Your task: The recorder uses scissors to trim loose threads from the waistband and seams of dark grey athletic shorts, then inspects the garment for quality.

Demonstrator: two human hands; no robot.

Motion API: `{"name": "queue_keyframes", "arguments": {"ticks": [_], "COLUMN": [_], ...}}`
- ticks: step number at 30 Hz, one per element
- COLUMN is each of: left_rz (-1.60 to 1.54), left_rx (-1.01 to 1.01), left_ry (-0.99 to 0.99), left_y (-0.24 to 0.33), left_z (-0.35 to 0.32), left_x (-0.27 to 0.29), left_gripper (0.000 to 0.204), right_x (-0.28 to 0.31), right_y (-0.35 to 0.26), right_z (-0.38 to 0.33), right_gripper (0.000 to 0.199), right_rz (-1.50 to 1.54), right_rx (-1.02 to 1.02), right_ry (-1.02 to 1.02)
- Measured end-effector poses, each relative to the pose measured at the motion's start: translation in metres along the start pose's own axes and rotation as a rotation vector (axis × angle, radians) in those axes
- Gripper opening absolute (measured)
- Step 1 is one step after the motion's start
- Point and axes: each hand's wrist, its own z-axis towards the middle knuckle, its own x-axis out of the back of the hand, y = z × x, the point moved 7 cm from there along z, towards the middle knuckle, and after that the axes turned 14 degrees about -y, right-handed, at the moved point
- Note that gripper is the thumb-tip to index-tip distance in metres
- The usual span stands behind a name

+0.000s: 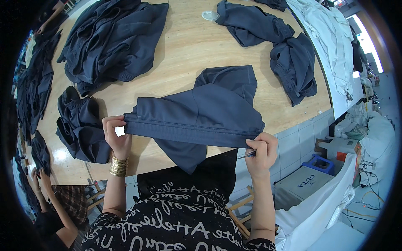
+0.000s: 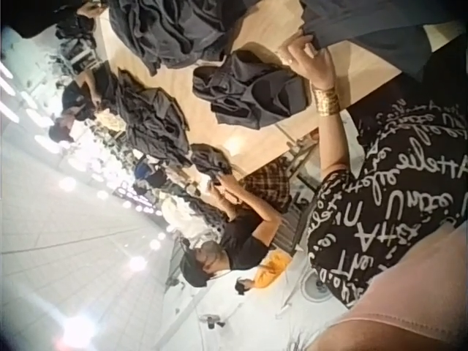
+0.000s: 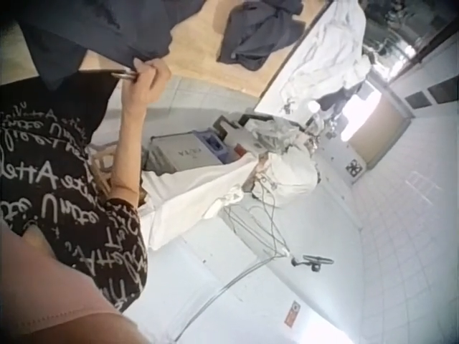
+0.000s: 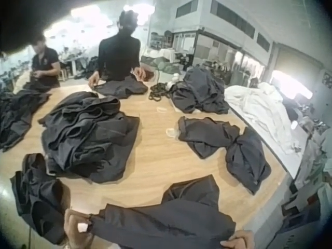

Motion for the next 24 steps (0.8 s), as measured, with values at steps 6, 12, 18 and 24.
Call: {"name": "queue_keyframes", "arguments": {"ticks": [6,12,18,24], "left_rz": [-0.037,-0.168,-1.361,-2.007], "left_rx": [0.065,0.155,0.032,0.842], "left_ry": [-0.009,-0.224,-0.906,-0.89], "left_y": [-0.005,0.024,0.094,0.111], "left_z": [0.002,0.027,0.0,-0.022], "left_x": [-0.003,-0.01,-0.029,-0.117], "left_gripper": [0.028,0.03,0.023,0.035], "right_x": [0.0,-0.01,-0.002,0.007], "right_y": [-0.005,-0.023,-0.028,-0.047], "right_z": [0.0,0.019,0.03,0.033], "right_gripper": [0.029,0.028,0.027,0.029], "right_rz": [0.015,0.233,0.298,0.299], "right_rx": [-0.013,-0.084,-0.19,-0.098], "right_ry": [-0.015,-0.027,0.026,0.007]}}
